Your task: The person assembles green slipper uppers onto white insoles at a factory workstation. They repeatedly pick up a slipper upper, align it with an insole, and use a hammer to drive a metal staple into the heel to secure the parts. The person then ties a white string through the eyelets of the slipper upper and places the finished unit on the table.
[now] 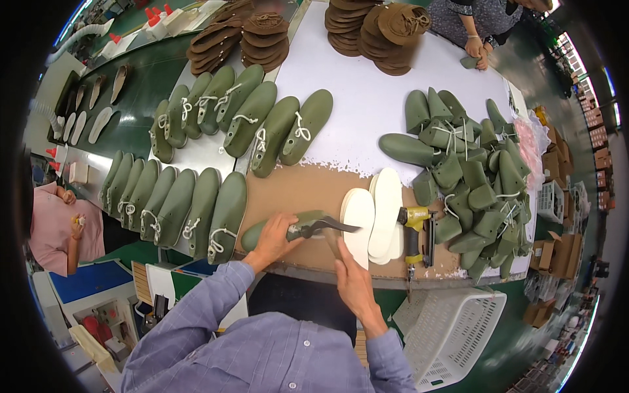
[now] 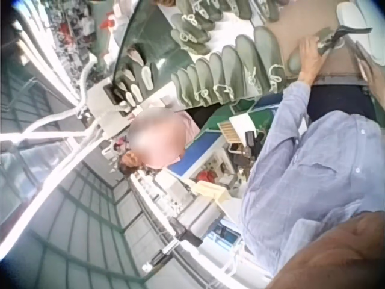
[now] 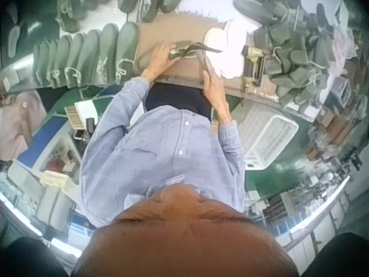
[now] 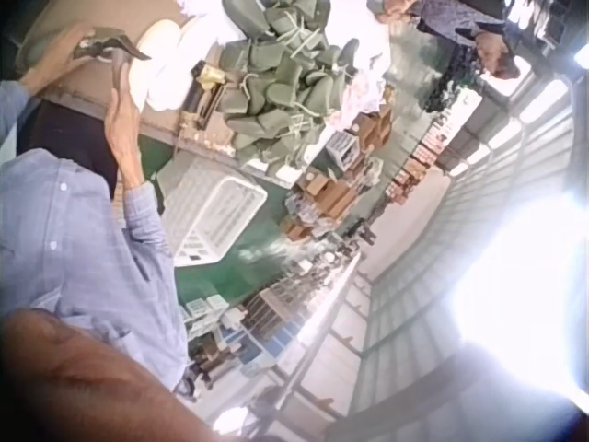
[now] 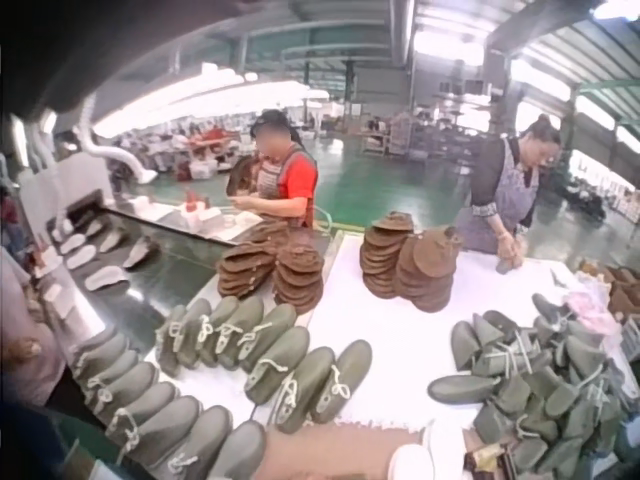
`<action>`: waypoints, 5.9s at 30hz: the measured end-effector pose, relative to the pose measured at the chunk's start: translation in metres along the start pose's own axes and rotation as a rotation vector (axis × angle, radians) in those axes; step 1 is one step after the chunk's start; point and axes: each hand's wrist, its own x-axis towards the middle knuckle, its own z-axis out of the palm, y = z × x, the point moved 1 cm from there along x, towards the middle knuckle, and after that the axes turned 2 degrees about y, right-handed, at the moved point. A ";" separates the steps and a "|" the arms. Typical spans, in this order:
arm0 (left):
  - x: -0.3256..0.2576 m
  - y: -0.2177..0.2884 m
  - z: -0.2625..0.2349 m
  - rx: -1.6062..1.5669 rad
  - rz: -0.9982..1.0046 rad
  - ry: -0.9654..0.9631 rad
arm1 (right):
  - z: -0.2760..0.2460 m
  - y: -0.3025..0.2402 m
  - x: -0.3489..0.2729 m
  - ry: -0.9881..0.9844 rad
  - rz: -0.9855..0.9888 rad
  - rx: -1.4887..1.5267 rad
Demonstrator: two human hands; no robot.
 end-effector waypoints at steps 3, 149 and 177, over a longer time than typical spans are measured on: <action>-0.006 -0.001 0.003 0.026 -0.038 0.006 | 0.010 0.004 -0.015 0.217 0.207 0.148; -0.018 0.054 0.049 0.050 -0.431 0.198 | -0.045 -0.052 0.100 -0.018 0.170 0.450; -0.017 0.048 0.041 -0.059 -0.304 0.134 | 0.010 0.004 0.100 0.102 0.047 0.133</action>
